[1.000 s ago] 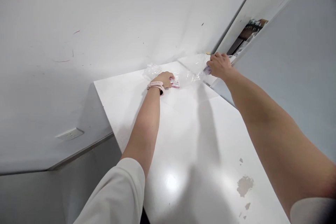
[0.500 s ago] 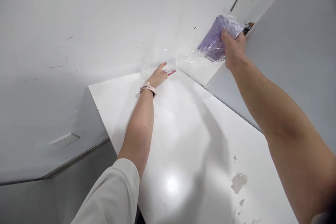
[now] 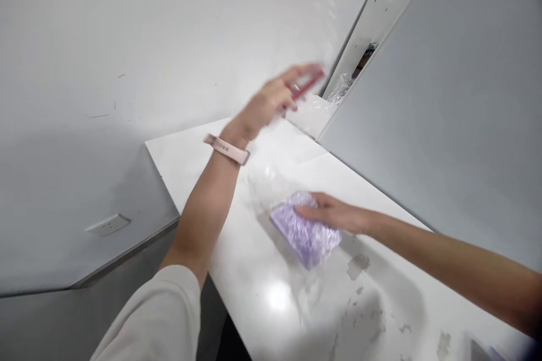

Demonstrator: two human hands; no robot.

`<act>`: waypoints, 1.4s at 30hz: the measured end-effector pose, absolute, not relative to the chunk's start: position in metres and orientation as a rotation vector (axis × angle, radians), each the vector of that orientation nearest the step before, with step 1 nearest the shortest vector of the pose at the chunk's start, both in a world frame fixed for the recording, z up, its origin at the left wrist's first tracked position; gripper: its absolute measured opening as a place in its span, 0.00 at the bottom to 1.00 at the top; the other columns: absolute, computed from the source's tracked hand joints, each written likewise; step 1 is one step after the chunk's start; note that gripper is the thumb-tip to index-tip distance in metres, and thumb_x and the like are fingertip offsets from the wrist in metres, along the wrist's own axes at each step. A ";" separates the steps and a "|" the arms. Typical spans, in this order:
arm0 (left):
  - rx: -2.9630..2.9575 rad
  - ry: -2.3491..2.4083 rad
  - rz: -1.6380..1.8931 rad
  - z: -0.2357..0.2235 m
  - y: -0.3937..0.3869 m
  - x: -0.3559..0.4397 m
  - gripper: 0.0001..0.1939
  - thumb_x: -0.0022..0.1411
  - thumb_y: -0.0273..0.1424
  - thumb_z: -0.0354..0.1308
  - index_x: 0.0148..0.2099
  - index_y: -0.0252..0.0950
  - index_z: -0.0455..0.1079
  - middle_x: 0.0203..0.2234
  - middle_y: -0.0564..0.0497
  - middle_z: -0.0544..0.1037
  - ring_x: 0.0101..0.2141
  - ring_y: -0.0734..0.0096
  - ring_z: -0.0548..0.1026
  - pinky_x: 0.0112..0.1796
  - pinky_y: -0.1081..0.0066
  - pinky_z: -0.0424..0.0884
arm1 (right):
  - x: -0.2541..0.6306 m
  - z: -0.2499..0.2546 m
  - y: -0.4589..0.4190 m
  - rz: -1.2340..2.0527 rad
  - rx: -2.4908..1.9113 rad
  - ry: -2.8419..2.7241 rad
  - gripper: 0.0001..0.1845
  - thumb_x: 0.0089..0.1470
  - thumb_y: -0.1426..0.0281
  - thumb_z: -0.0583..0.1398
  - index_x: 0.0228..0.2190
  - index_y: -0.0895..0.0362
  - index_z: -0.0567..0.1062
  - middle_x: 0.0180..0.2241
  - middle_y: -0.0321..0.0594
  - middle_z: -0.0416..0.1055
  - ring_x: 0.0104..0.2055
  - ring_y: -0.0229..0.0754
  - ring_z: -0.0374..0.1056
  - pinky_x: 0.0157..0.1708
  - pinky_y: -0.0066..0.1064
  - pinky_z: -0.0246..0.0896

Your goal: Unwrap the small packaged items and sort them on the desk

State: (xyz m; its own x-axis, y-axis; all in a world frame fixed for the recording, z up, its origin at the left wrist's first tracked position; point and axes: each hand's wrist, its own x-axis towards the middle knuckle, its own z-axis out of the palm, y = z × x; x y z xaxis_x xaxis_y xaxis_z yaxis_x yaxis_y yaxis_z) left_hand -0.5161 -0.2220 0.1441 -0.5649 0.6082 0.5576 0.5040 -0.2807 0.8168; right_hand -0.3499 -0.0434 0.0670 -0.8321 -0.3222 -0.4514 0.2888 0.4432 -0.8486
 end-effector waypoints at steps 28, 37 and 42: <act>1.806 2.421 0.736 0.000 -0.236 -0.354 0.35 0.64 0.60 0.46 0.64 0.47 0.63 0.56 0.39 0.69 0.54 0.44 0.65 0.50 0.45 0.60 | -0.568 -0.009 -0.002 0.113 -0.804 3.106 0.29 0.69 0.58 0.40 0.67 0.46 0.57 0.70 0.35 0.52 0.73 0.45 0.41 0.70 0.53 0.30; 1.815 2.418 0.722 0.000 -0.237 -0.357 0.34 0.65 0.59 0.47 0.65 0.46 0.62 0.55 0.40 0.70 0.53 0.46 0.66 0.51 0.46 0.60 | -0.609 0.009 0.051 0.370 -0.158 3.303 0.26 0.65 0.71 0.45 0.40 0.74 0.79 0.55 0.74 0.66 0.68 0.62 0.47 0.60 0.68 0.34; 1.818 2.390 0.702 -0.003 -0.238 -0.359 0.35 0.64 0.61 0.45 0.65 0.47 0.63 0.58 0.40 0.68 0.56 0.45 0.65 0.53 0.43 0.59 | -0.550 0.046 -0.018 0.367 -0.485 3.324 0.20 0.64 0.69 0.52 0.53 0.60 0.75 0.66 0.52 0.60 0.71 0.52 0.45 0.68 0.54 0.37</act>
